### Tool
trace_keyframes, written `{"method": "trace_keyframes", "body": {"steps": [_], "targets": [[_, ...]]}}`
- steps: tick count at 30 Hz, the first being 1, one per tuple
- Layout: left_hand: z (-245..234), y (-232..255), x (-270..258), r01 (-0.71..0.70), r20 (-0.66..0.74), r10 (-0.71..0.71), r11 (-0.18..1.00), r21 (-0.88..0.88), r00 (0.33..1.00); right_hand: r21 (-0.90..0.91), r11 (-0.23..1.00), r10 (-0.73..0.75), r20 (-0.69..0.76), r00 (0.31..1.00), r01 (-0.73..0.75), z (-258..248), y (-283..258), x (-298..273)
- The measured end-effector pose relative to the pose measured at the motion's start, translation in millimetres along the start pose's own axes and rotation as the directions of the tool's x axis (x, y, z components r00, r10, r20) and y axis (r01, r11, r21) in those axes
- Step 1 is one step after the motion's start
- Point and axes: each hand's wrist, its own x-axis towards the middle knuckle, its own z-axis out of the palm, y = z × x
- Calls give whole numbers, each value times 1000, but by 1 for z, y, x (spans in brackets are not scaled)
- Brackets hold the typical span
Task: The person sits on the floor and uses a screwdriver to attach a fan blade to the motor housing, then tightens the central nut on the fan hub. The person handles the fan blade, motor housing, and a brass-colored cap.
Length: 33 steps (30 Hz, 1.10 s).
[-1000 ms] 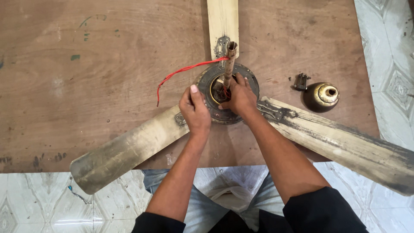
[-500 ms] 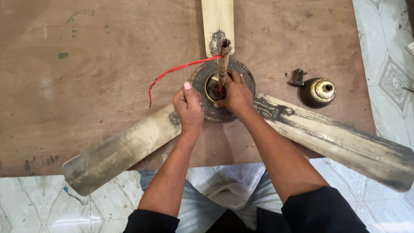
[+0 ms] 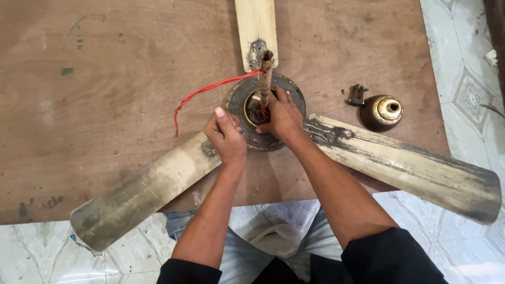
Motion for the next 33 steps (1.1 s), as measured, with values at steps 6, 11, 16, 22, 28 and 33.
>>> {"method": "trace_keyframes", "body": {"steps": [6, 11, 16, 22, 28, 33], "targets": [[5, 4, -3, 3, 44, -9, 990, 141, 999, -28, 999, -25, 15, 1000, 25, 4, 4, 7], [-9, -11, 0, 25, 103, -33, 997, 79, 994, -23, 998, -55, -13, 998, 54, 11, 9, 8], [-13, -8, 12, 61, 141, -65, 998, 31, 988, -14, 997, -73, -47, 996, 73, 4, 4, 3], [-32, 19, 0, 53, 230, -70, 995, 79, 971, 23, 994, -106, -68, 992, 108, 13, 17, 15], [-59, 53, -27, -13, 182, 23, 999, -52, 983, 22, 991, -127, -72, 989, 129, 21, 33, 33], [-71, 53, -71, 44, 181, -57, 997, 70, 982, 45, 976, -202, -157, 967, 211, 19, 56, 23]]}}
